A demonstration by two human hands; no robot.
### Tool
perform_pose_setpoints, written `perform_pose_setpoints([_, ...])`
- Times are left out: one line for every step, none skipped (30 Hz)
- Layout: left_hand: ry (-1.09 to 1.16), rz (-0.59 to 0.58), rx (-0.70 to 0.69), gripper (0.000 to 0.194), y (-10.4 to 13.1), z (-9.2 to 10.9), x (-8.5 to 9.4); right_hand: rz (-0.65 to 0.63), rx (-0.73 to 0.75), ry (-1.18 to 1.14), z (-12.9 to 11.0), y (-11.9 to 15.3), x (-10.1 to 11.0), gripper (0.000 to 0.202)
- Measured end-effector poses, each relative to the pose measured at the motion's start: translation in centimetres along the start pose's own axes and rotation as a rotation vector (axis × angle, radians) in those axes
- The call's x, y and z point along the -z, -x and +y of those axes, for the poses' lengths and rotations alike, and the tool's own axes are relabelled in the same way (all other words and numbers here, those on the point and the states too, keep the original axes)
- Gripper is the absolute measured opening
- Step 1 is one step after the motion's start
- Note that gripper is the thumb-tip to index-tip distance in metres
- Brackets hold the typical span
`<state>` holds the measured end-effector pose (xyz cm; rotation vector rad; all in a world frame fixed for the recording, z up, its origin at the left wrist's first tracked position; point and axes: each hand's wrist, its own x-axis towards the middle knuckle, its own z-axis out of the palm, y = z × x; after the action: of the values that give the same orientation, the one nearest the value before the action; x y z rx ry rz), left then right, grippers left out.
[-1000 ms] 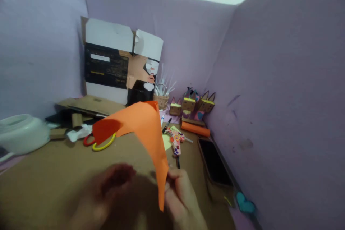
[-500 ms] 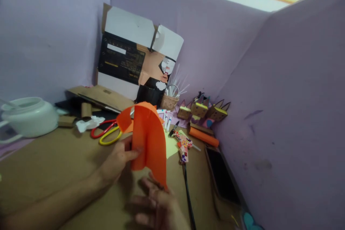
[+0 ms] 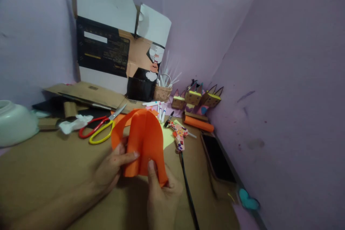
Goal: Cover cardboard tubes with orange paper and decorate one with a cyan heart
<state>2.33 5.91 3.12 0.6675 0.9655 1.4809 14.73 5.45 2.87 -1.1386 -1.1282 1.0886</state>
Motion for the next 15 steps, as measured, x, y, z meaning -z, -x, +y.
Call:
perform_pose_setpoints([-0.012, -0.011, -0.018, 0.038, -0.1, -0.1, -0.1, -0.007, 0.017, -0.009, 0.1, 0.1, 0.0, 0.027])
perform_pose_setpoints([-0.041, -0.007, -0.043, 0.037, -0.2, -0.1, -0.2, -0.012, 0.030, -0.017, 0.2, 0.2, -0.1, 0.027])
perform_pose_setpoints([-0.082, 0.018, -0.075, 0.035, -0.3, -0.2, -0.2, -0.020, 0.036, -0.021, 0.3, 0.3, -0.1, 0.028])
perform_pose_setpoints([-0.134, 0.054, -0.107, 0.033, -0.4, -0.2, -0.3, -0.018, 0.040, -0.024, 0.5, 0.5, -0.2, 0.029])
perform_pose_setpoints([-0.193, 0.096, -0.133, 0.031, -0.5, -0.2, -0.3, -0.007, 0.038, -0.028, 0.6, 0.6, -0.3, 0.030])
perform_pose_setpoints([-0.252, 0.136, -0.148, 0.031, -0.5, -0.2, -0.3, 0.015, 0.035, -0.035, 0.8, 0.6, -0.4, 0.031])
perform_pose_setpoints([-0.312, 0.170, -0.158, 0.031, -0.5, -0.1, -0.3, 0.036, 0.025, -0.041, 1.0, 0.7, -0.5, 0.032])
perform_pose_setpoints([-0.372, 0.198, -0.160, 0.032, -0.4, 0.0, -0.3, 0.059, 0.016, -0.047, 1.2, 0.7, -0.5, 0.033])
perform_pose_setpoints([-0.429, 0.224, -0.157, 0.033, -0.3, 0.1, -0.4, 0.076, 0.010, -0.052, 1.3, 0.8, -0.6, 0.034])
perform_pose_setpoints([-0.484, 0.246, -0.146, 0.033, -0.3, 0.3, -0.4, 0.083, 0.007, -0.057, 1.3, 0.8, -0.6, 0.034])
perform_pose_setpoints([-0.529, 0.261, -0.132, 0.033, -0.2, 0.4, -0.5, 0.072, 0.006, -0.057, 1.2, 0.9, -0.6, 0.032])
perform_pose_setpoints([-0.563, 0.264, -0.121, 0.032, -0.1, 0.5, -0.6, 0.057, 0.012, -0.051, 0.9, 1.0, -0.6, 0.030])
perform_pose_setpoints([-0.582, 0.260, -0.116, 0.031, -0.1, 0.6, -0.7, 0.041, 0.021, -0.039, 0.6, 1.1, -0.5, 0.026])
perform_pose_setpoints([-0.582, 0.247, -0.116, 0.031, -0.1, 0.7, -0.8, 0.026, 0.032, -0.024, 0.3, 1.2, -0.5, 0.023])
perform_pose_setpoints([-0.573, 0.235, -0.115, 0.030, -0.1, 0.7, -0.8, 0.007, 0.045, -0.012, 0.0, 1.3, -0.4, 0.021])
